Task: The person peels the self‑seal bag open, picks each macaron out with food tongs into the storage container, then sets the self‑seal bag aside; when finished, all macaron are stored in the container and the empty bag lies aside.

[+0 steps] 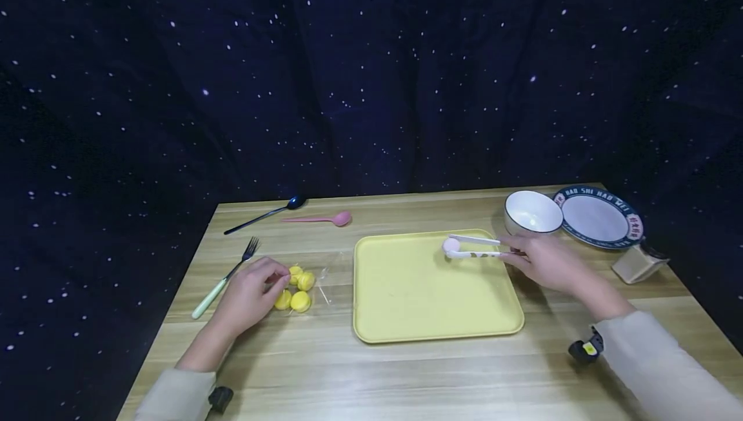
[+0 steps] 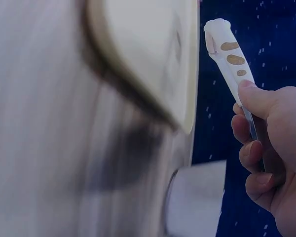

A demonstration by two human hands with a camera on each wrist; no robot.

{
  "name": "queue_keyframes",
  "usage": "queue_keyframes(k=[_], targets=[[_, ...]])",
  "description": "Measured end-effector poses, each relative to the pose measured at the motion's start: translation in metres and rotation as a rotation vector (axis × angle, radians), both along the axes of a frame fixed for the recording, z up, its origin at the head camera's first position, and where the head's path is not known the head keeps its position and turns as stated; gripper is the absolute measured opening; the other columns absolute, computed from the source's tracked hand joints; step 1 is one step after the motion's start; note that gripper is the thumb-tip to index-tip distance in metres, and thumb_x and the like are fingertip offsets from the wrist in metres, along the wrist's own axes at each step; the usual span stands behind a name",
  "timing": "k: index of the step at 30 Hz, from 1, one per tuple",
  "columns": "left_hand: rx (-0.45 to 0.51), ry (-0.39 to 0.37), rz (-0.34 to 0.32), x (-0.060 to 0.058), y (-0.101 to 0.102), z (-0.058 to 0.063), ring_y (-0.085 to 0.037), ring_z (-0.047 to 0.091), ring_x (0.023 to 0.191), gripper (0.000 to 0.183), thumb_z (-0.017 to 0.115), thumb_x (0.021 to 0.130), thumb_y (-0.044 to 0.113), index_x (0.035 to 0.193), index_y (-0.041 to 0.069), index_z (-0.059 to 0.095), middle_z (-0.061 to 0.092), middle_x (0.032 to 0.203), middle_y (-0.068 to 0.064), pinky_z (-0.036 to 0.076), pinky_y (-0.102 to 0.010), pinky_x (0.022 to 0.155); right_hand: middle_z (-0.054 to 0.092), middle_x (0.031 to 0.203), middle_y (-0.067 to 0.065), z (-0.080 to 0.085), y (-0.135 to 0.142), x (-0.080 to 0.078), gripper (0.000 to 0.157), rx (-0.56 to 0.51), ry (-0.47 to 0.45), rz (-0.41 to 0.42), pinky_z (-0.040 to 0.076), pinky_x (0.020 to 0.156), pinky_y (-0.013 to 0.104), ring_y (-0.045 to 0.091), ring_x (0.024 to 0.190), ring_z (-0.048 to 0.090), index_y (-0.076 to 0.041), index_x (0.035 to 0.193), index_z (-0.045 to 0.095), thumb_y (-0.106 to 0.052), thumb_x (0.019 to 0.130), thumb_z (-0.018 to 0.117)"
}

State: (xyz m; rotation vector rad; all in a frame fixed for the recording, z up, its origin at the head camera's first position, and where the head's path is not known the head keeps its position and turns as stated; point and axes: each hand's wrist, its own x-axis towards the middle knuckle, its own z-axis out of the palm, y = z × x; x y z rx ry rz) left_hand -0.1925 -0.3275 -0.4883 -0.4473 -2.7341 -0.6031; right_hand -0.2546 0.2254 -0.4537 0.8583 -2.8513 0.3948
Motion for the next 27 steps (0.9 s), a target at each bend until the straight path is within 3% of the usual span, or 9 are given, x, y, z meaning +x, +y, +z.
queue_keyframes(k=[4, 8, 12, 16, 23, 27], targets=[[0.001, -0.001, 0.003, 0.000, -0.001, 0.000, -0.005, 0.055, 0.081, 0.006, 0.069, 0.089, 0.023, 0.092, 0.017, 0.068, 0.060, 0.092, 0.012, 0.051, -0.030, 0.071, 0.064, 0.117, 0.015, -0.007, 0.012, 0.002, 0.043, 0.004, 0.009, -0.022, 0.050, 0.079, 0.052, 0.027, 0.094, 0.064, -0.007, 0.125, 0.063, -0.035, 0.092, 0.064], [0.001, 0.001, 0.003, 0.001, -0.001, 0.000, -0.005, 0.056, 0.081, 0.008, 0.068, 0.089, 0.025, 0.092, 0.017, 0.068, 0.060, 0.092, 0.012, 0.052, -0.030, 0.071, 0.064, 0.113, 0.015, -0.013, 0.016, 0.001, 0.046, 0.032, -0.018, -0.055, 0.051, 0.073, 0.050, 0.024, 0.086, 0.062, -0.009, 0.127, 0.061, -0.036, 0.090, 0.065], [-0.003, -0.004, 0.001, 0.000, 0.000, 0.000, -0.005, 0.055, 0.081, 0.009, 0.067, 0.090, 0.026, 0.092, 0.017, 0.068, 0.060, 0.092, 0.012, 0.051, -0.030, 0.071, 0.064, 0.089, 0.002, -0.017, 0.016, 0.001, 0.046, 0.048, -0.070, -0.076, 0.047, 0.057, 0.038, 0.016, 0.069, 0.054, -0.010, 0.127, 0.062, -0.037, 0.089, 0.066], [-0.001, -0.006, 0.001, 0.000, 0.001, 0.000, -0.004, 0.056, 0.081, 0.008, 0.067, 0.090, 0.025, 0.092, 0.017, 0.068, 0.060, 0.092, 0.012, 0.051, -0.030, 0.071, 0.051, 0.070, -0.007, -0.016, 0.015, 0.002, 0.044, 0.033, -0.089, -0.069, 0.037, 0.049, 0.028, 0.011, 0.059, 0.046, -0.011, 0.125, 0.062, -0.035, 0.089, 0.068], [-0.005, -0.015, 0.007, 0.000, 0.001, 0.000, -0.006, 0.056, 0.082, 0.010, 0.067, 0.090, 0.026, 0.093, 0.017, 0.068, 0.060, 0.093, 0.011, 0.051, -0.031, 0.071, 0.053, 0.069, -0.009, -0.006, 0.020, 0.003, 0.048, 0.036, -0.118, -0.075, 0.035, 0.044, 0.027, 0.008, 0.053, 0.044, -0.008, 0.127, 0.061, -0.035, 0.088, 0.069], [-0.008, -0.017, 0.009, 0.000, 0.001, 0.001, -0.006, 0.056, 0.082, 0.008, 0.068, 0.089, 0.025, 0.093, 0.018, 0.068, 0.060, 0.093, 0.011, 0.051, -0.032, 0.071, 0.055, 0.071, -0.009, 0.002, 0.021, 0.003, 0.042, 0.059, -0.151, -0.074, 0.036, 0.043, 0.026, 0.006, 0.051, 0.044, -0.011, 0.124, 0.062, -0.033, 0.089, 0.068]])
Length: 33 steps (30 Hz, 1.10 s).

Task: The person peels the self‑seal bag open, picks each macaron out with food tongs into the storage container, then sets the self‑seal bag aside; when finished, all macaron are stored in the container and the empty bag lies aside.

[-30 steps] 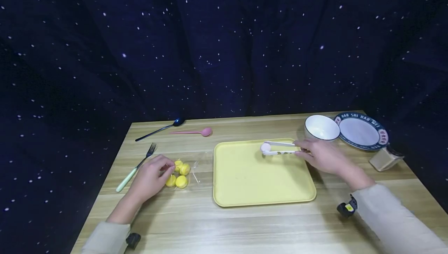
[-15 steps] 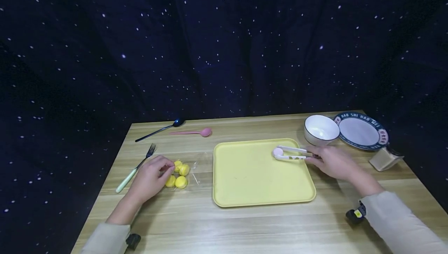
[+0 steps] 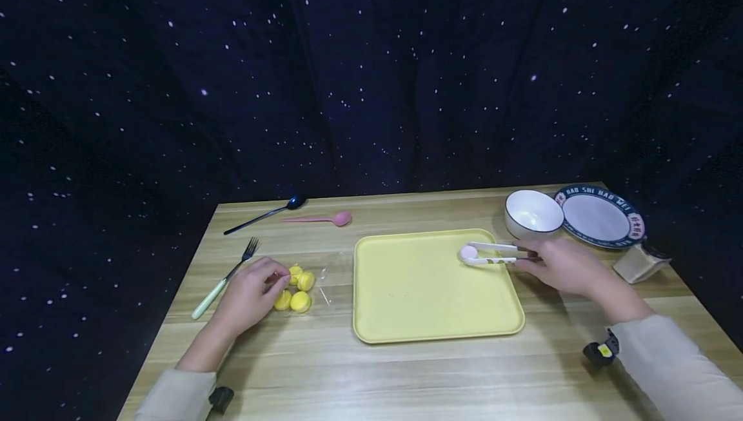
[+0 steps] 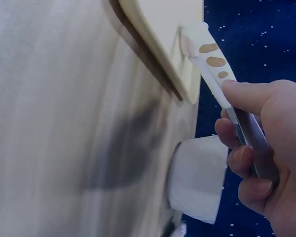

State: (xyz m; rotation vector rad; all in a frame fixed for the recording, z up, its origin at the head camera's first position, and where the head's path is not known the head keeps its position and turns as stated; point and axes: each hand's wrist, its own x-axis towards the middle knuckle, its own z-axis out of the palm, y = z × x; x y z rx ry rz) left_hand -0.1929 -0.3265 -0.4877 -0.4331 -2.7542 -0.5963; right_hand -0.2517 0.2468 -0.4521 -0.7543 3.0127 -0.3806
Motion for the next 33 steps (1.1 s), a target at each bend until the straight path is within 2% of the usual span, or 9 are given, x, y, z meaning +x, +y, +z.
queue_keyframes(k=[3, 5, 7, 10, 14, 19, 23, 27, 33], targets=[[-0.001, 0.000, 0.003, 0.001, -0.001, 0.000, -0.006, 0.055, 0.082, 0.009, 0.068, 0.090, 0.027, 0.092, 0.018, 0.068, 0.060, 0.092, 0.012, 0.051, -0.032, 0.071, 0.054, 0.069, -0.011, 0.008, -0.001, -0.001, 0.025, 0.023, 0.007, 0.012, 0.036, 0.043, 0.026, 0.006, 0.051, 0.044, -0.017, 0.109, 0.066, -0.032, 0.089, 0.067], [0.001, 0.001, 0.001, 0.001, -0.002, 0.000, -0.006, 0.055, 0.082, 0.012, 0.066, 0.091, 0.029, 0.092, 0.018, 0.067, 0.059, 0.092, 0.012, 0.050, -0.031, 0.071, 0.053, 0.067, -0.012, 0.016, -0.003, 0.000, 0.019, 0.041, 0.008, 0.018, 0.036, 0.045, 0.027, 0.006, 0.052, 0.044, -0.019, 0.104, 0.066, -0.032, 0.089, 0.067], [0.007, 0.002, -0.004, 0.001, -0.002, 0.001, -0.005, 0.055, 0.082, 0.015, 0.065, 0.091, 0.031, 0.092, 0.017, 0.067, 0.059, 0.092, 0.013, 0.050, -0.031, 0.072, 0.054, 0.066, -0.013, 0.023, -0.004, 0.001, 0.020, 0.060, 0.008, 0.016, 0.036, 0.046, 0.028, 0.007, 0.053, 0.044, -0.019, 0.103, 0.066, -0.032, 0.089, 0.068], [0.014, 0.007, -0.011, 0.001, -0.003, 0.001, -0.005, 0.054, 0.081, 0.015, 0.064, 0.092, 0.032, 0.091, 0.017, 0.067, 0.059, 0.092, 0.013, 0.050, -0.030, 0.071, 0.058, 0.070, -0.013, 0.034, -0.008, 0.002, 0.030, 0.074, 0.019, 0.026, 0.038, 0.048, 0.028, 0.006, 0.055, 0.046, -0.016, 0.112, 0.067, -0.034, 0.089, 0.068], [0.018, 0.009, -0.009, 0.000, -0.003, 0.001, -0.005, 0.054, 0.081, 0.014, 0.065, 0.091, 0.031, 0.090, 0.017, 0.067, 0.058, 0.091, 0.014, 0.049, -0.030, 0.071, 0.064, 0.079, -0.009, 0.040, -0.025, 0.001, 0.032, 0.051, 0.071, 0.069, 0.044, 0.052, 0.029, 0.006, 0.060, 0.049, -0.014, 0.112, 0.068, -0.037, 0.090, 0.066], [0.018, 0.007, -0.011, -0.001, -0.003, 0.000, -0.005, 0.054, 0.081, 0.014, 0.065, 0.091, 0.031, 0.091, 0.017, 0.067, 0.059, 0.092, 0.013, 0.050, -0.031, 0.071, 0.068, 0.091, -0.005, 0.033, -0.070, 0.003, 0.031, -0.052, 0.160, 0.164, 0.045, 0.050, 0.028, 0.006, 0.066, 0.054, -0.016, 0.114, 0.069, -0.036, 0.090, 0.065], [0.014, 0.001, -0.006, -0.001, -0.002, 0.000, -0.006, 0.055, 0.082, 0.014, 0.064, 0.092, 0.032, 0.091, 0.018, 0.067, 0.059, 0.092, 0.012, 0.050, -0.032, 0.072, 0.066, 0.086, -0.011, 0.018, -0.115, 0.004, 0.026, -0.121, 0.212, 0.251, 0.042, 0.048, 0.027, 0.002, 0.062, 0.052, -0.021, 0.112, 0.071, -0.034, 0.090, 0.065], [0.018, 0.009, -0.016, -0.002, -0.001, 0.002, -0.006, 0.056, 0.082, 0.006, 0.068, 0.089, 0.026, 0.090, 0.020, 0.067, 0.060, 0.092, 0.012, 0.050, -0.031, 0.072, 0.064, 0.082, -0.015, 0.003, -0.155, 0.003, 0.023, -0.138, 0.230, 0.284, 0.042, 0.049, 0.026, 0.001, 0.059, 0.049, -0.026, 0.110, 0.072, -0.036, 0.090, 0.065], [0.025, 0.040, -0.041, -0.001, -0.003, 0.002, -0.008, 0.058, 0.081, 0.006, 0.071, 0.086, 0.018, 0.089, 0.022, 0.066, 0.061, 0.092, 0.011, 0.052, -0.032, 0.071, 0.064, 0.083, -0.014, -0.008, -0.203, -0.002, 0.022, -0.155, 0.255, 0.342, 0.045, 0.050, 0.029, 0.003, 0.065, 0.055, -0.027, 0.111, 0.071, -0.035, 0.091, 0.064]])
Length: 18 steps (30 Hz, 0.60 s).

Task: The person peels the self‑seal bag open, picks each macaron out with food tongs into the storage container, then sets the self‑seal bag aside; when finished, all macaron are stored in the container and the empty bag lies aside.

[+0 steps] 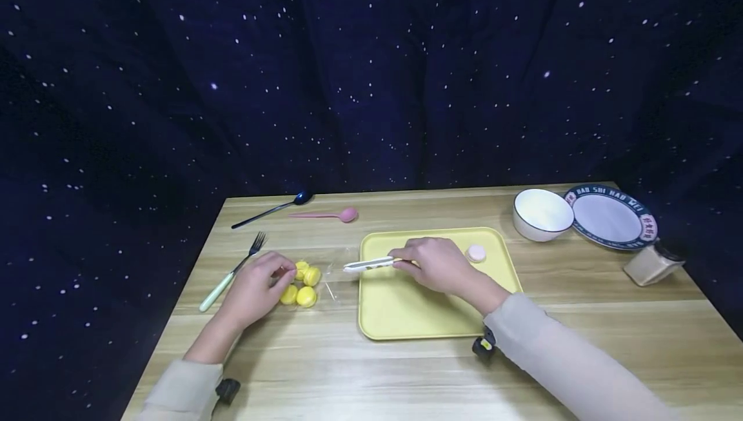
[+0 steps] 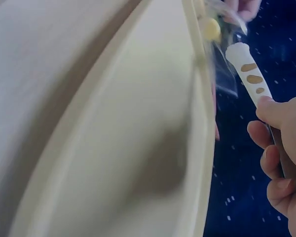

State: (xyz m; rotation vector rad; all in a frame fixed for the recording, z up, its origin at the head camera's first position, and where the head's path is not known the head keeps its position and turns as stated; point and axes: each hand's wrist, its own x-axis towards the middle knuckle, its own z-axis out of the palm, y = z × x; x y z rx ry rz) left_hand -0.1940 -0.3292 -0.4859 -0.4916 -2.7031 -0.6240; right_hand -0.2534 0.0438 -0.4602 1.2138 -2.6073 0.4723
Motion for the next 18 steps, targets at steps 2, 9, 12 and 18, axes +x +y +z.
queue_keyframes(k=[2, 9, 12, 18], targets=[[0.006, 0.005, -0.006, 0.000, 0.000, -0.001, -0.008, 0.059, 0.081, 0.006, 0.071, 0.086, 0.018, 0.089, 0.021, 0.067, 0.061, 0.092, 0.010, 0.052, -0.033, 0.071, 0.063, 0.081, -0.013, -0.004, -0.011, -0.004, 0.022, -0.001, 0.023, 0.024, 0.045, 0.050, 0.029, 0.004, 0.065, 0.055, -0.027, 0.110, 0.071, -0.034, 0.091, 0.064], [0.008, 0.005, -0.004, -0.002, 0.002, 0.001, -0.007, 0.058, 0.080, 0.006, 0.071, 0.086, 0.018, 0.089, 0.020, 0.066, 0.061, 0.092, 0.011, 0.052, -0.031, 0.071, 0.058, 0.078, -0.011, -0.015, -0.038, -0.018, 0.023, 0.037, 0.073, 0.085, 0.046, 0.051, 0.030, 0.007, 0.064, 0.053, -0.026, 0.111, 0.070, -0.035, 0.090, 0.066], [0.011, 0.003, -0.004, -0.002, 0.002, 0.001, -0.006, 0.058, 0.080, 0.006, 0.071, 0.086, 0.018, 0.089, 0.021, 0.067, 0.060, 0.092, 0.011, 0.052, -0.030, 0.070, 0.058, 0.079, -0.010, -0.016, -0.045, -0.021, 0.027, 0.057, 0.065, 0.105, 0.046, 0.052, 0.030, 0.008, 0.065, 0.053, -0.025, 0.114, 0.069, -0.035, 0.090, 0.066], [0.008, 0.002, 0.011, 0.000, 0.001, 0.000, -0.005, 0.057, 0.081, 0.006, 0.071, 0.086, 0.018, 0.089, 0.021, 0.067, 0.060, 0.092, 0.013, 0.051, -0.030, 0.071, 0.056, 0.081, -0.010, -0.013, -0.057, -0.025, 0.033, 0.100, 0.017, 0.136, 0.044, 0.051, 0.029, 0.007, 0.066, 0.051, -0.022, 0.121, 0.066, -0.038, 0.091, 0.064]])
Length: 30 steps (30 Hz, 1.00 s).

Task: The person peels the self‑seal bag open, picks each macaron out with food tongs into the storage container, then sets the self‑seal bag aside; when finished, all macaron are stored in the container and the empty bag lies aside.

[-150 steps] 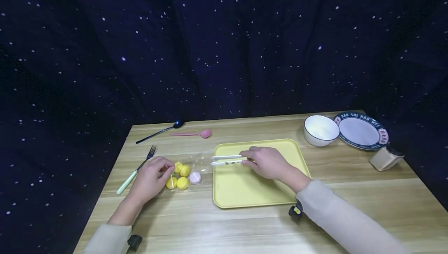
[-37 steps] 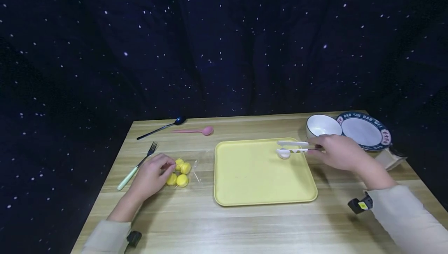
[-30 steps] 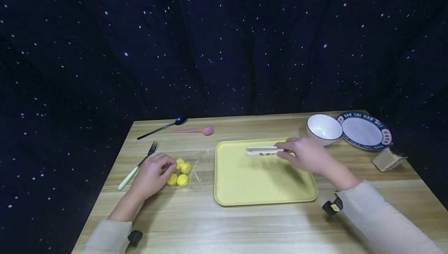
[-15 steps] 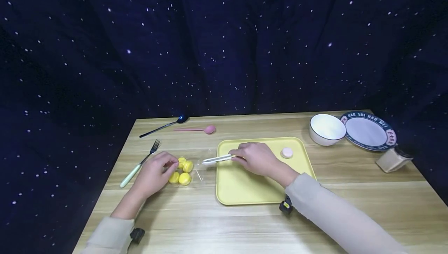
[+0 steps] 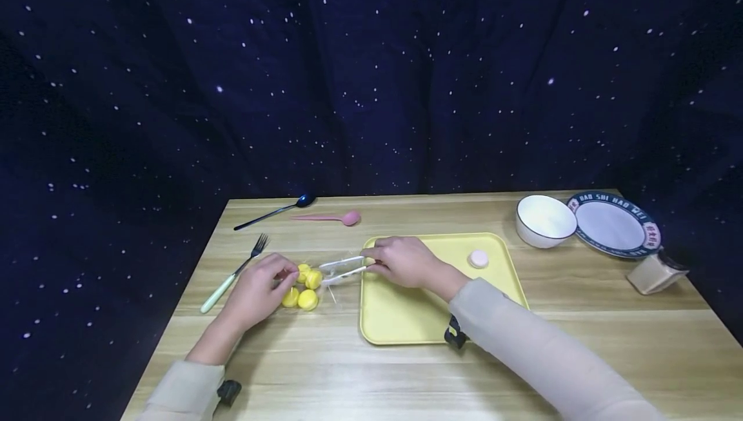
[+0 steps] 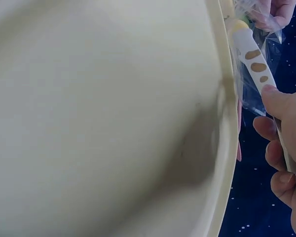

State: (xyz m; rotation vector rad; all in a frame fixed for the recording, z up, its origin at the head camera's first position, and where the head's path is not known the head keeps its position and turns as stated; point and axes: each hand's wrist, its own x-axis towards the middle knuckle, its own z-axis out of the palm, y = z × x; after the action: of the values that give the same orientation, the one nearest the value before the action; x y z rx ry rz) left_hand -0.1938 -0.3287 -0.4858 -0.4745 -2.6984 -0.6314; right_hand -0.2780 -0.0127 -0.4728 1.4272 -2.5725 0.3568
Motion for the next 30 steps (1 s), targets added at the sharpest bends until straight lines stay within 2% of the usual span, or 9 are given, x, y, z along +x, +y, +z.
queue_keyframes(k=[6, 12, 22, 30], targets=[[-0.001, -0.013, 0.014, 0.001, 0.000, 0.000, -0.006, 0.057, 0.080, 0.005, 0.071, 0.086, 0.018, 0.089, 0.020, 0.067, 0.061, 0.092, 0.011, 0.051, -0.031, 0.069, 0.055, 0.083, -0.011, -0.004, -0.010, -0.003, 0.032, 0.025, -0.042, 0.017, 0.043, 0.052, 0.027, 0.006, 0.066, 0.050, -0.024, 0.120, 0.065, -0.039, 0.092, 0.061], [-0.005, -0.020, 0.019, 0.001, 0.001, 0.001, -0.005, 0.056, 0.080, 0.005, 0.071, 0.087, 0.017, 0.089, 0.021, 0.067, 0.060, 0.093, 0.012, 0.051, -0.030, 0.070, 0.053, 0.079, -0.012, -0.005, -0.012, -0.004, 0.024, 0.011, -0.051, 0.020, 0.041, 0.050, 0.027, 0.007, 0.063, 0.049, -0.025, 0.111, 0.067, -0.039, 0.092, 0.062], [-0.005, -0.022, 0.020, 0.001, 0.001, 0.001, -0.004, 0.056, 0.080, 0.005, 0.070, 0.087, 0.020, 0.090, 0.022, 0.067, 0.059, 0.092, 0.014, 0.050, -0.029, 0.070, 0.055, 0.081, -0.012, 0.007, 0.002, -0.003, 0.034, 0.029, -0.062, 0.004, 0.041, 0.051, 0.026, 0.006, 0.063, 0.049, -0.024, 0.122, 0.065, -0.039, 0.092, 0.060], [-0.012, -0.036, 0.027, 0.002, 0.001, 0.001, -0.004, 0.055, 0.079, 0.004, 0.070, 0.087, 0.020, 0.090, 0.020, 0.067, 0.059, 0.091, 0.013, 0.049, -0.029, 0.070, 0.056, 0.084, -0.012, -0.004, -0.007, -0.009, 0.031, 0.034, -0.075, 0.008, 0.042, 0.053, 0.027, 0.006, 0.066, 0.050, -0.024, 0.119, 0.065, -0.040, 0.093, 0.059]])
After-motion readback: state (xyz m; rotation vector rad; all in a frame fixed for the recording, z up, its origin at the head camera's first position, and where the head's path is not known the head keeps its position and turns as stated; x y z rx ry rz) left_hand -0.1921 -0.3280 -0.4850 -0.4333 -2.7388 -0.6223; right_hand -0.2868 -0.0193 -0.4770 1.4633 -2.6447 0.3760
